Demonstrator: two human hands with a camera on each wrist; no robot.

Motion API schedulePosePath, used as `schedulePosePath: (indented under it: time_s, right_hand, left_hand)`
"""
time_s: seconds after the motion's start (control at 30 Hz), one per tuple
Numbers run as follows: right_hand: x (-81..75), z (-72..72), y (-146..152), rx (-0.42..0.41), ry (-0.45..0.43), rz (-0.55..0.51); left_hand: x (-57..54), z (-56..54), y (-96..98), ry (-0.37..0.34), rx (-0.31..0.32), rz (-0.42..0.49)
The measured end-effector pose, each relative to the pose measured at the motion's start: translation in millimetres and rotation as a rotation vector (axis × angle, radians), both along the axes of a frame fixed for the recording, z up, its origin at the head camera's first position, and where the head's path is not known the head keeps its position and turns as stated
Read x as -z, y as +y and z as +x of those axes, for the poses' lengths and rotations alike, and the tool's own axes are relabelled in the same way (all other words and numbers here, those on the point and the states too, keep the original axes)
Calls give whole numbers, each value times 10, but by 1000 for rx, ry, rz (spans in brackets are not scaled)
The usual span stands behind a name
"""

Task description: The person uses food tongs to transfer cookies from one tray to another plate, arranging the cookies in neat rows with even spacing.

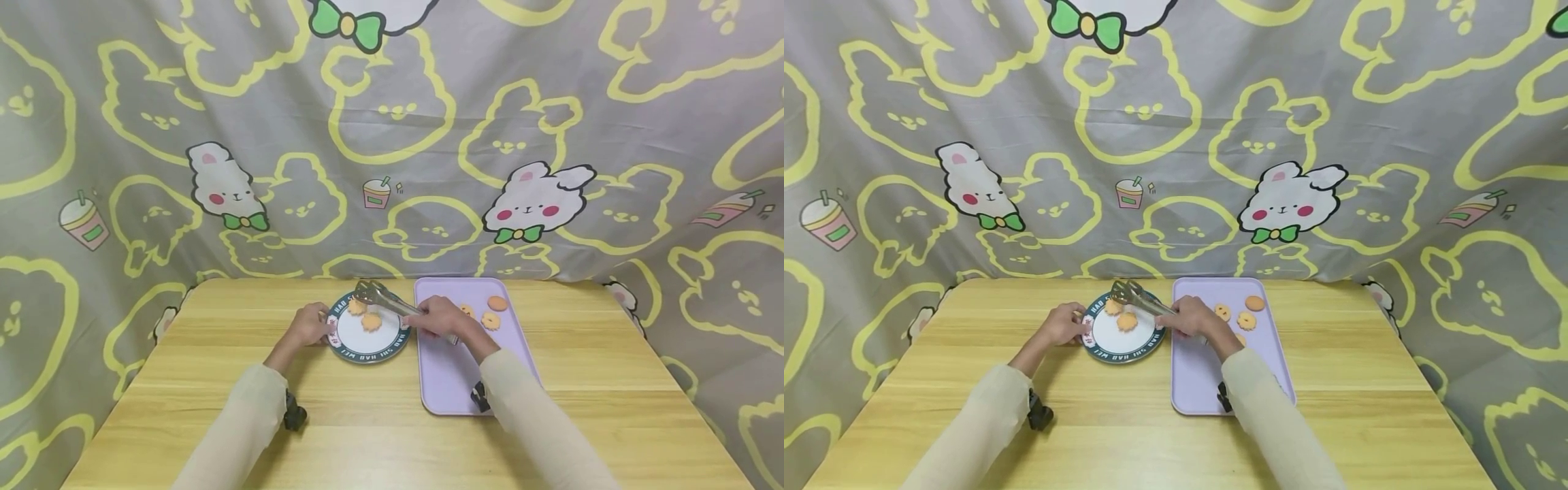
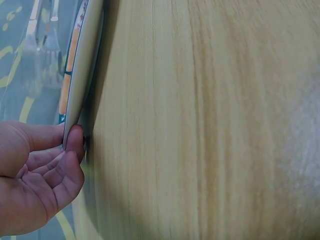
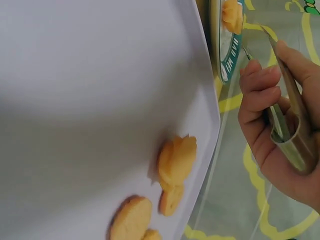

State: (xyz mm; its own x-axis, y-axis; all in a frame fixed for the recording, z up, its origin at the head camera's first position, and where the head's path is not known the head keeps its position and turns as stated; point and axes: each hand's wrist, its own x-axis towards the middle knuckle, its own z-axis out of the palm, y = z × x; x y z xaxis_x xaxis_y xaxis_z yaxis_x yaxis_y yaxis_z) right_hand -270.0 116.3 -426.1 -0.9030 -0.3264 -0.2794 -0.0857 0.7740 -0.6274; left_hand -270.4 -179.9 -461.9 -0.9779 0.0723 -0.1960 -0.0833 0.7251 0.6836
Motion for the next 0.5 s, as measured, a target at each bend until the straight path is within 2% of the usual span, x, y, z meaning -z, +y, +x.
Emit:
schedulePosePath:
  time_s: [0.27,0.43,0.5]
  right_hand:
    - [-136,91,368,-9,35,-6]
    - [-191,243,757,-34,90,9]
    - [-184,313,922,-33,85,5]
  left_hand:
    - [-7,-1,14,-9,-3,12]
    - [-11,4,12,-7,-6,12]
    - [-7,5,10,-9,-10,13]
